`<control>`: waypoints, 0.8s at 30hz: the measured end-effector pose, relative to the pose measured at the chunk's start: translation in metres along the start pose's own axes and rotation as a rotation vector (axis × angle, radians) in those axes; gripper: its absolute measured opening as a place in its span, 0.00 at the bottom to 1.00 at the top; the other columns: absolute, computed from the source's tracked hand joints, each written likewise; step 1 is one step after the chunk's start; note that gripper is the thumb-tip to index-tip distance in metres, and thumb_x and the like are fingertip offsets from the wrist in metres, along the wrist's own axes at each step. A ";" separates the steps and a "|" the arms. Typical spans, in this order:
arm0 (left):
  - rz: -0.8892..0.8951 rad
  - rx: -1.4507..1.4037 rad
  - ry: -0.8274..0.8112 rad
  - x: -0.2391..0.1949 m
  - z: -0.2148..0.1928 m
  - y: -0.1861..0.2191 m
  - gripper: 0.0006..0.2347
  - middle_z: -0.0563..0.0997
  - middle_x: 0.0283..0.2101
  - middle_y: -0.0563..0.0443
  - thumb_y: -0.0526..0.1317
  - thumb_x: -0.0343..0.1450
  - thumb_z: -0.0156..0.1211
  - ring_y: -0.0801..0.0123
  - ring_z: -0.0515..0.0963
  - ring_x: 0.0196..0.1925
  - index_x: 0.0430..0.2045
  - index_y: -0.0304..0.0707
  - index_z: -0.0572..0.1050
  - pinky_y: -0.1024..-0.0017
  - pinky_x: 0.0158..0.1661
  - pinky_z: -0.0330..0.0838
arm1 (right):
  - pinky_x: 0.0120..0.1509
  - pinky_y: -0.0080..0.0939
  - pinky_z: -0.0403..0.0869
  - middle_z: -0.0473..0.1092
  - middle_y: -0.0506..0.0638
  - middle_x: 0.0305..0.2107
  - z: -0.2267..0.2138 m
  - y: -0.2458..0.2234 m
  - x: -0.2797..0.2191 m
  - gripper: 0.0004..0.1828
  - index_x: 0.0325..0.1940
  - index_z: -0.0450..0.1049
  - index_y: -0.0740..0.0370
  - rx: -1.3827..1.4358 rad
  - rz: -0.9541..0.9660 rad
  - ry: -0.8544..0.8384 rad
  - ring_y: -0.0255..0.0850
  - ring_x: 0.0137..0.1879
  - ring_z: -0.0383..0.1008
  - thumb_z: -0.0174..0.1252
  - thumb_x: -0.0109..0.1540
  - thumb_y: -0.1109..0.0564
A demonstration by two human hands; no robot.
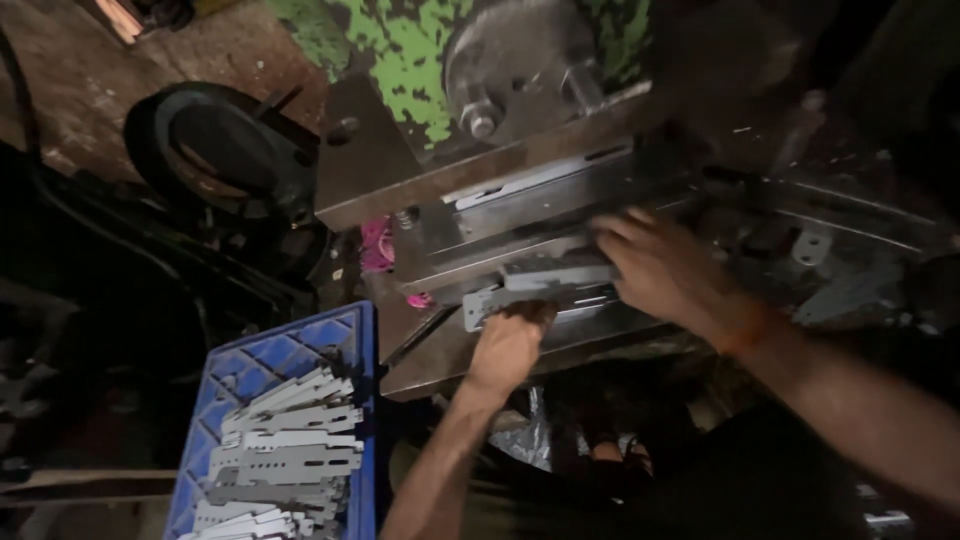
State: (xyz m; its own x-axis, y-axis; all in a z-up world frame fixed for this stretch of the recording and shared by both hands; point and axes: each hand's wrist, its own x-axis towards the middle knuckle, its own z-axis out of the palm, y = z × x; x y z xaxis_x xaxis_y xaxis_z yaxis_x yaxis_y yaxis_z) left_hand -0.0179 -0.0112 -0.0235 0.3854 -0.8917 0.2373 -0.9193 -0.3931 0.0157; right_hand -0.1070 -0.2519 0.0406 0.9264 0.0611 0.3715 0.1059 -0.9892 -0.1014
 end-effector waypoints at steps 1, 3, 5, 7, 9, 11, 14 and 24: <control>0.010 -0.038 0.039 0.000 -0.001 0.001 0.19 0.84 0.35 0.35 0.30 0.65 0.53 0.50 0.84 0.32 0.51 0.32 0.78 0.55 0.36 0.78 | 0.69 0.54 0.66 0.66 0.63 0.62 -0.001 -0.003 0.019 0.21 0.47 0.76 0.68 -0.021 -0.076 -0.014 0.56 0.67 0.64 0.61 0.50 0.61; 0.026 -0.069 0.069 -0.002 -0.005 0.003 0.19 0.83 0.34 0.34 0.30 0.65 0.53 0.49 0.84 0.33 0.50 0.33 0.79 0.55 0.36 0.78 | 0.73 0.55 0.63 0.62 0.66 0.66 0.011 0.001 0.051 0.13 0.38 0.77 0.67 -0.034 -0.145 -0.022 0.58 0.72 0.60 0.61 0.50 0.62; 0.043 -0.143 0.129 -0.002 -0.010 0.005 0.16 0.83 0.36 0.33 0.31 0.65 0.54 0.47 0.84 0.36 0.47 0.32 0.78 0.55 0.38 0.78 | 0.73 0.56 0.64 0.64 0.71 0.63 0.034 0.016 0.079 0.11 0.30 0.78 0.61 -0.064 -0.288 0.185 0.61 0.72 0.62 0.63 0.46 0.56; 0.022 -0.127 0.056 -0.002 0.000 -0.003 0.14 0.83 0.37 0.34 0.32 0.66 0.54 0.47 0.84 0.38 0.45 0.33 0.79 0.55 0.40 0.78 | 0.69 0.58 0.65 0.66 0.70 0.59 0.023 0.008 0.089 0.12 0.32 0.78 0.61 -0.038 -0.264 0.128 0.61 0.67 0.64 0.64 0.47 0.55; 0.003 -0.116 -0.011 -0.002 0.002 -0.009 0.12 0.83 0.38 0.34 0.32 0.67 0.54 0.46 0.84 0.40 0.43 0.34 0.79 0.54 0.42 0.77 | 0.66 0.60 0.67 0.68 0.68 0.54 0.013 0.002 0.080 0.13 0.34 0.78 0.61 -0.020 -0.239 0.068 0.61 0.63 0.67 0.64 0.48 0.54; -0.047 -0.057 -0.086 -0.006 -0.001 -0.010 0.15 0.83 0.36 0.35 0.32 0.63 0.56 0.46 0.83 0.40 0.43 0.33 0.80 0.52 0.44 0.76 | 0.55 0.54 0.74 0.71 0.58 0.43 0.009 -0.003 0.050 0.11 0.41 0.77 0.64 0.174 -0.190 0.142 0.54 0.51 0.73 0.60 0.54 0.67; 0.037 -0.010 0.189 -0.004 -0.017 -0.016 0.17 0.83 0.40 0.37 0.32 0.60 0.57 0.48 0.83 0.41 0.43 0.31 0.79 0.54 0.43 0.77 | 0.50 0.50 0.75 0.70 0.60 0.48 -0.017 -0.013 -0.024 0.20 0.49 0.75 0.64 0.265 0.060 0.089 0.53 0.50 0.74 0.64 0.53 0.60; -0.079 0.288 0.100 0.131 -0.018 -0.074 0.10 0.82 0.45 0.40 0.34 0.73 0.54 0.53 0.83 0.46 0.46 0.33 0.77 0.59 0.45 0.79 | 0.59 0.51 0.74 0.72 0.56 0.60 0.080 0.009 -0.278 0.32 0.71 0.66 0.59 1.634 1.098 0.642 0.46 0.61 0.74 0.57 0.64 0.47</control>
State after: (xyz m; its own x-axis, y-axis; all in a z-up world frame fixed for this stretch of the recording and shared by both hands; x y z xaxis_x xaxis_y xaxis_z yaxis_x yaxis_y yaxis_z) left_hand 0.0991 -0.0950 0.0241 0.4317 -0.8351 0.3408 -0.8212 -0.5202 -0.2346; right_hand -0.3348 -0.2674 -0.1374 0.6222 -0.7452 -0.2399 0.2063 0.4517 -0.8680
